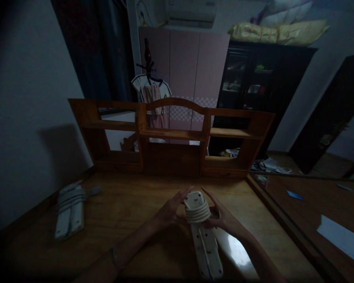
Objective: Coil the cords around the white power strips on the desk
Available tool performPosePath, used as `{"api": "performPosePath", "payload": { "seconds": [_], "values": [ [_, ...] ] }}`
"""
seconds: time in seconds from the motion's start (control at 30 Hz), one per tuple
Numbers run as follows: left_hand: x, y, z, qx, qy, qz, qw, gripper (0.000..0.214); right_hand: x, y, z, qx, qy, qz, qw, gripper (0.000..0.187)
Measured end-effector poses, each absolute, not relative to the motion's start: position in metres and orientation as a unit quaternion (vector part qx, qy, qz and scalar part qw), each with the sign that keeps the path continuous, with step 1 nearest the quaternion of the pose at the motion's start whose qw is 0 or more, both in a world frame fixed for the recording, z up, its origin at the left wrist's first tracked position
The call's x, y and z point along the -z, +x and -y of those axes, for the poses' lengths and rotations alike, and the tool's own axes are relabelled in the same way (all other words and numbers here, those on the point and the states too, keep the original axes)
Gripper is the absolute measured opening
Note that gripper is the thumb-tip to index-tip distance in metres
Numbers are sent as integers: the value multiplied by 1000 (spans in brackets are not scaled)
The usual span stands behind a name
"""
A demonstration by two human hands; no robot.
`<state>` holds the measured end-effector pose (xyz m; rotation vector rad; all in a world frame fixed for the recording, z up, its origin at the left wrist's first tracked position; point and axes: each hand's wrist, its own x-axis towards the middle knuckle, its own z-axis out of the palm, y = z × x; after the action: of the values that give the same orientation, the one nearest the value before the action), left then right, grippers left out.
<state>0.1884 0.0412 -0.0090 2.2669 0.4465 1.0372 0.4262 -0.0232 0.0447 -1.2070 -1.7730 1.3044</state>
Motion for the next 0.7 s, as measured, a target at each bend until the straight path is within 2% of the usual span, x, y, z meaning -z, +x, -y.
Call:
{"api": "performPosePath", "payload": {
  "seconds": [0.27, 0.5, 0.7],
  "values": [
    [4, 196, -29, -395, 863, -177, 260, 92, -33, 440, 19, -528, -462, 643, 307, 96],
    [9, 200, -30, -417, 848, -183, 269, 91, -42, 436, 20, -532, -465, 638, 305, 94],
    [19, 202, -35, -389, 845, -222, 292, 113, -51, 446, 11, -515, -472, 655, 288, 90]
  ]
}}
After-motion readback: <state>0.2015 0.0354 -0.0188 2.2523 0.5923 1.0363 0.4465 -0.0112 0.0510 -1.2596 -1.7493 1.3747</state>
